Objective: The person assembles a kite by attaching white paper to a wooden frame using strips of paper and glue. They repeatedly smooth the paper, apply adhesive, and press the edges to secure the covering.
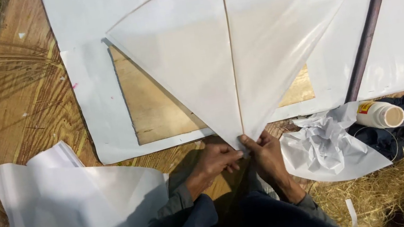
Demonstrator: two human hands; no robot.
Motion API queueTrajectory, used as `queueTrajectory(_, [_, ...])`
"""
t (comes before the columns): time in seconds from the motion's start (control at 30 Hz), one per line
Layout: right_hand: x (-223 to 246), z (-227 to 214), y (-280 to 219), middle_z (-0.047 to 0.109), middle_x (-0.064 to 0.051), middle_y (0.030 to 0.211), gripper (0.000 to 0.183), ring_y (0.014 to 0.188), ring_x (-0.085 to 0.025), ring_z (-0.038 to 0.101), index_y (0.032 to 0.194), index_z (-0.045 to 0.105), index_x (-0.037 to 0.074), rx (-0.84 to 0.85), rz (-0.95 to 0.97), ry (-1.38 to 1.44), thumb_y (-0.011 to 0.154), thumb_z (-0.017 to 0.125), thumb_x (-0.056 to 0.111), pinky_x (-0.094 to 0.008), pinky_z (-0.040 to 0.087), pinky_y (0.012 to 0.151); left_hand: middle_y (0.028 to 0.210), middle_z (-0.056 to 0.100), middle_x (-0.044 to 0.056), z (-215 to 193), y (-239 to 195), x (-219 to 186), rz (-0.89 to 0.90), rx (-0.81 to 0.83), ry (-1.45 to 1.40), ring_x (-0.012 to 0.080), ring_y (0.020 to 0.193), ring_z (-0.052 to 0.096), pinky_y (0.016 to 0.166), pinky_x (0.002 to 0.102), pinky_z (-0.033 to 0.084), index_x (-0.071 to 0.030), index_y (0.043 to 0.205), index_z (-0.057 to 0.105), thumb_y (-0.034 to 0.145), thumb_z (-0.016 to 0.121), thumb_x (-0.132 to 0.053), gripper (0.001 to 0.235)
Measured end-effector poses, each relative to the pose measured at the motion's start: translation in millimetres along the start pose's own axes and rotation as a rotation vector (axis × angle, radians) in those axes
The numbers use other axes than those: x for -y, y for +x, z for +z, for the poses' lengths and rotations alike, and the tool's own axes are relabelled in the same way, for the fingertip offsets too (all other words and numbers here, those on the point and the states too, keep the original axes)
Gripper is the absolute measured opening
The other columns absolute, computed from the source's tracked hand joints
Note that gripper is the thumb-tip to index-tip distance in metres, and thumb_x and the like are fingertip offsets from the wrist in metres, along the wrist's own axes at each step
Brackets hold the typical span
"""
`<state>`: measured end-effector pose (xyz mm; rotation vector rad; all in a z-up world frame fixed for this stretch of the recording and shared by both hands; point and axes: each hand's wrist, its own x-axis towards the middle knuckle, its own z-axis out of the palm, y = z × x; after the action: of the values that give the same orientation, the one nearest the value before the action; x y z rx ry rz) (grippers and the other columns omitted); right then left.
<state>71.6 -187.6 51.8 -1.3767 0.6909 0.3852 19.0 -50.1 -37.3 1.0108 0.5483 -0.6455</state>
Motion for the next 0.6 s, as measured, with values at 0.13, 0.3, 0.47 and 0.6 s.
queueTrajectory(0.13, [-13,-32,17,0.066,-0.006,0.064,0.021,0.055,-0.015,0.066,0.098,0.066,-0.001,-0.041,-0.075,-0.02,0.085,0.082,0.005,-0.027,0.053,0.053,0.071,0.073,0.017,-6,5,-74,-0.078,-0.094,-0.046,0.0228,0.055,0.072,0.042,0.028,0.05,-0.001,0.093,0.07,0.089,0.084,-0.032,0.034])
queueTrajectory(0.3, [-44,-94,58,0.069,-0.009,0.065,0.023,0.061,-0.016,0.069,0.104,0.066,-0.002,0.014,-0.104,-0.088,0.086,0.08,0.001,-0.029,0.057,0.062,0.083,0.07,0.01,-65,53,-111,0.157,-0.18,-0.441,0.0275,0.075,0.078,0.072,0.04,0.066,-0.009,0.098,0.064,0.099,0.071,-0.029,0.021])
queueTrajectory(0.47, [6,-78,54,0.067,-0.009,0.066,0.025,0.063,-0.014,0.065,0.102,0.066,-0.003,0.095,-0.109,-0.279,0.085,0.083,0.005,-0.029,0.055,0.061,0.093,0.074,0.016,-106,94,-106,0.164,-0.345,-0.49,0.0355,0.08,0.078,0.071,0.047,0.068,-0.008,0.103,0.061,0.097,0.075,-0.026,0.024])
queueTrajectory(0.6, [35,-80,59,0.068,-0.011,0.069,0.031,0.065,-0.016,0.065,0.105,0.067,-0.003,0.134,-0.104,-0.423,0.082,0.085,0.007,-0.029,0.055,0.061,0.099,0.075,0.025,-89,58,-114,0.184,-0.416,-0.572,0.0451,0.09,0.076,0.08,0.058,0.067,0.0,0.105,0.062,0.094,0.079,-0.023,0.031])
